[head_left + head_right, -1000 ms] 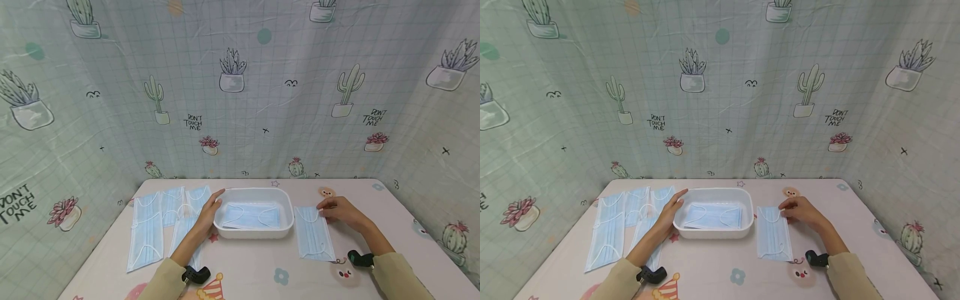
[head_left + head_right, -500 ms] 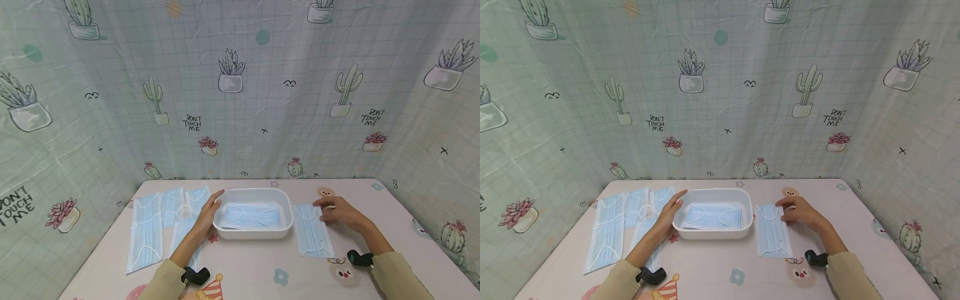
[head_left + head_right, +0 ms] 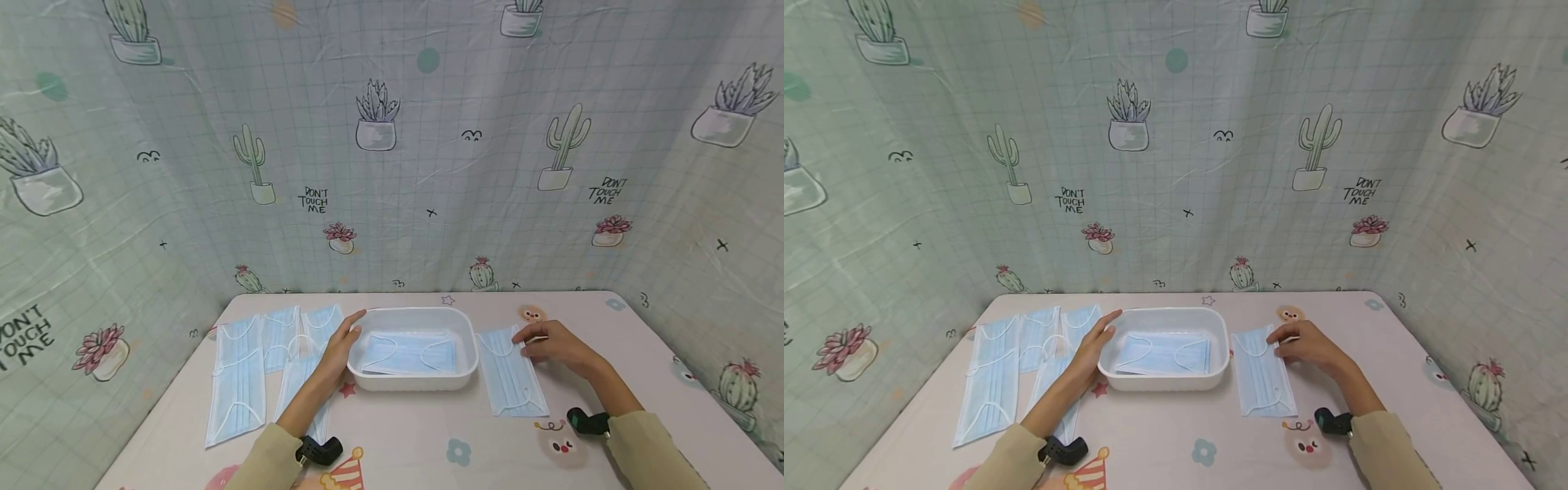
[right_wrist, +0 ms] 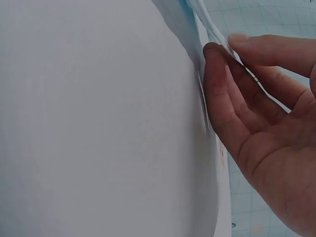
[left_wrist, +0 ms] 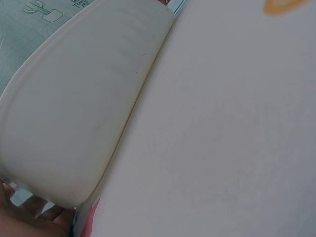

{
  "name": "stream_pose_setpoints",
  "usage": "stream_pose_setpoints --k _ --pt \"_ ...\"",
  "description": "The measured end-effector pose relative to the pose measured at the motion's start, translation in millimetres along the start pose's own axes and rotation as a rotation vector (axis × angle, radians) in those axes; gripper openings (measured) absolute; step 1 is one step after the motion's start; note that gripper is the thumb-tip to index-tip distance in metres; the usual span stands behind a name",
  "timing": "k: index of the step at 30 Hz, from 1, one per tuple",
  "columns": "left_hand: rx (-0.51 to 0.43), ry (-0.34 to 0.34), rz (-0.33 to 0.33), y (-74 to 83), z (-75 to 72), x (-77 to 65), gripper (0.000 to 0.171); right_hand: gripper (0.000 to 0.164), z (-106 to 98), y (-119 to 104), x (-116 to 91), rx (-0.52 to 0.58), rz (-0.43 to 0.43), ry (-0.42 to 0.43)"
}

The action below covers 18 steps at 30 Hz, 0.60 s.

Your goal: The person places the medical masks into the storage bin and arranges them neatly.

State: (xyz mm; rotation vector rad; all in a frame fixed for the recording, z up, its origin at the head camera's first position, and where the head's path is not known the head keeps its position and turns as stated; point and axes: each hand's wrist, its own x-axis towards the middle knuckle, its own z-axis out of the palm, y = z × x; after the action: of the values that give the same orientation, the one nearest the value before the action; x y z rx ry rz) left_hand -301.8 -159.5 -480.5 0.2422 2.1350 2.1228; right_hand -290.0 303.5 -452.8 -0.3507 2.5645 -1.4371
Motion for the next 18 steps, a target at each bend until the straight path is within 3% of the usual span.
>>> stream_pose_setpoints --k 18 --pt "0.021 0.013 -0.002 1.2 1.3 -0.7 0.047 0.054 3.3 -2.6 -1.6 0.044 0.036 0.012"
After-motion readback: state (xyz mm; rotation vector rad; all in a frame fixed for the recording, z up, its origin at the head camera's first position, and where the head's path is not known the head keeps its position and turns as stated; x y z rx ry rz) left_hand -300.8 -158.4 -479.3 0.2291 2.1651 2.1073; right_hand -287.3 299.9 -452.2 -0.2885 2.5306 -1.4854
